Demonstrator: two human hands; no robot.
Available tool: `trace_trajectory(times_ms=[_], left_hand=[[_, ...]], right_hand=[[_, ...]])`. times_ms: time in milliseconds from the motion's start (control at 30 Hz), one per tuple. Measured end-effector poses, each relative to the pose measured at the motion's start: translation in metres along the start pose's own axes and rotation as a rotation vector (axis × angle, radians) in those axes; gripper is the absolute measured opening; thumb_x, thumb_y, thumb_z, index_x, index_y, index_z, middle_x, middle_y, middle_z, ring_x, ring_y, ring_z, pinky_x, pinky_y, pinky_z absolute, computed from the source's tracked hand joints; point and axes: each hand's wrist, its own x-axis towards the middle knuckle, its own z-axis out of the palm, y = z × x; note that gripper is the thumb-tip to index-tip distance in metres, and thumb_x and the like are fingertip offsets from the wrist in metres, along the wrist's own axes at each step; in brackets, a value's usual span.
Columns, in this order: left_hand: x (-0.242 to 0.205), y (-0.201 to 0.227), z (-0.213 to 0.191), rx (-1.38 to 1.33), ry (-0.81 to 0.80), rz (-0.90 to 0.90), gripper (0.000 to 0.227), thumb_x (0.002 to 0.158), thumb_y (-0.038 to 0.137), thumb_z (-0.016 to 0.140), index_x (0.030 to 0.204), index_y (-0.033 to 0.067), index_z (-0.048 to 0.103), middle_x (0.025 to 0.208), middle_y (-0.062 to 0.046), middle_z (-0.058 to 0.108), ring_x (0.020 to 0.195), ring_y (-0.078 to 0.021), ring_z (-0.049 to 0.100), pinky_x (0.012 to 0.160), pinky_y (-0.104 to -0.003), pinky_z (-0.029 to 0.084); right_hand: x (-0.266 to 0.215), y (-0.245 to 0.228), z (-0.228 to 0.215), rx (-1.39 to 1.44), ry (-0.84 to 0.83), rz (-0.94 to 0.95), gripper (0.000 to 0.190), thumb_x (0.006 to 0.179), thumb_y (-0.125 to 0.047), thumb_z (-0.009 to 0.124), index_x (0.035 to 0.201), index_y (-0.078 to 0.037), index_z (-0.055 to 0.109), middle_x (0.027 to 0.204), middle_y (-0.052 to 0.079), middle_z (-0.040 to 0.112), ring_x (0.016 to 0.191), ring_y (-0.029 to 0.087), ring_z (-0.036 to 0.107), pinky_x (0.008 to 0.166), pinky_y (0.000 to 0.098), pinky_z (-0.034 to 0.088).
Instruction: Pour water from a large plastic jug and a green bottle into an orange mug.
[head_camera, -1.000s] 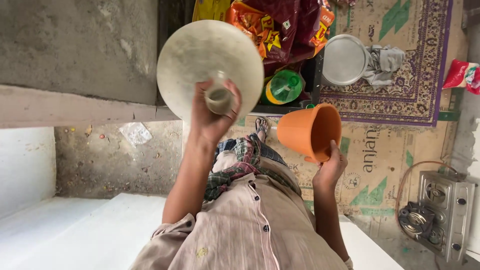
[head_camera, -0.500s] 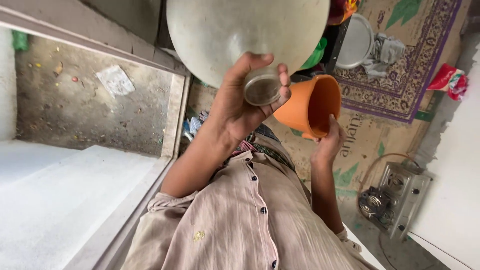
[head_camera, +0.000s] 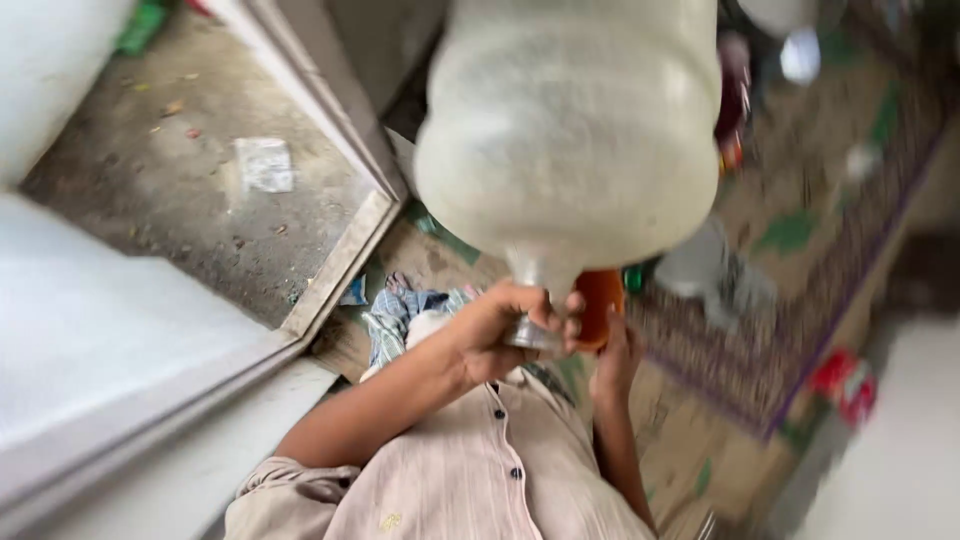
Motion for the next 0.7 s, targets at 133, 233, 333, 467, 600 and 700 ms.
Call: trace_trajectory(times_ms=[133, 233, 333, 467, 600, 700], left_hand=[[0.019, -0.045, -0.023, -0.275, -0.062, 0.053, 0.028, 0.069, -0.004, 0.062, 0.097, -0.0013, 0.059, 0.091, -0.008, 0.065, 0.079, -0.0214, 0.066, 0.078, -0.036, 0.058], [0.028, -0.067, -0.020, -0.407, -0.130, 0.064, 0.028, 0.072, -0.001, 0.065, 0.100, 0.0002, 0.060, 0.087, -0.007, 0.063, 0.074, -0.0173, 0.062, 0.072, -0.031, 0.056], [0.019, -0.097, -0.005, -0.437, -0.008, 0.150, 0.027, 0.082, 0.019, 0.073, 0.099, 0.0034, 0.059, 0.082, -0.004, 0.062, 0.070, -0.0145, 0.061, 0.067, -0.030, 0.054], [-0.004, -0.130, 0.009, -0.512, 0.099, 0.327, 0.054, 0.089, 0.056, 0.075, 0.099, 0.0041, 0.063, 0.073, -0.002, 0.062, 0.058, -0.0132, 0.058, 0.055, -0.028, 0.051], [-0.031, -0.163, 0.006, -0.741, 0.059, 0.363, 0.054, 0.086, 0.052, 0.074, 0.100, 0.0014, 0.062, 0.069, -0.003, 0.062, 0.056, -0.0150, 0.060, 0.055, -0.030, 0.053], [-0.041, -0.176, -0.008, -0.758, 0.118, 0.560, 0.046, 0.087, 0.042, 0.071, 0.107, 0.0006, 0.062, 0.070, -0.003, 0.062, 0.056, -0.0134, 0.060, 0.055, -0.029, 0.055]], right_hand=[[0.013, -0.034, -0.008, -0.196, -0.141, 0.156, 0.027, 0.104, -0.024, 0.057, 0.098, -0.001, 0.071, 0.081, -0.001, 0.068, 0.066, 0.007, 0.061, 0.056, 0.0263, 0.047], [0.039, -0.026, -0.013, -0.289, -0.289, 0.086, 0.029, 0.103, -0.023, 0.057, 0.105, 0.000, 0.073, 0.083, 0.000, 0.070, 0.068, 0.006, 0.060, 0.057, 0.0247, 0.047], [0.055, 0.009, -0.040, -0.356, -0.402, 0.122, 0.030, 0.105, -0.023, 0.058, 0.104, 0.004, 0.073, 0.082, 0.001, 0.068, 0.067, 0.007, 0.057, 0.056, 0.0258, 0.044], [0.070, -0.002, -0.046, -0.444, -0.580, 0.022, 0.035, 0.107, -0.024, 0.060, 0.095, 0.007, 0.071, 0.077, 0.003, 0.067, 0.067, 0.008, 0.055, 0.057, 0.0283, 0.046], [0.064, 0.005, -0.019, -0.560, -0.724, -0.147, 0.034, 0.099, -0.025, 0.059, 0.094, 0.007, 0.071, 0.071, 0.004, 0.069, 0.063, 0.007, 0.057, 0.056, 0.0297, 0.047], [0.063, -0.005, -0.003, -0.614, -0.869, -0.156, 0.036, 0.098, -0.027, 0.060, 0.088, 0.007, 0.068, 0.064, 0.006, 0.062, 0.060, 0.008, 0.051, 0.054, 0.0327, 0.043]])
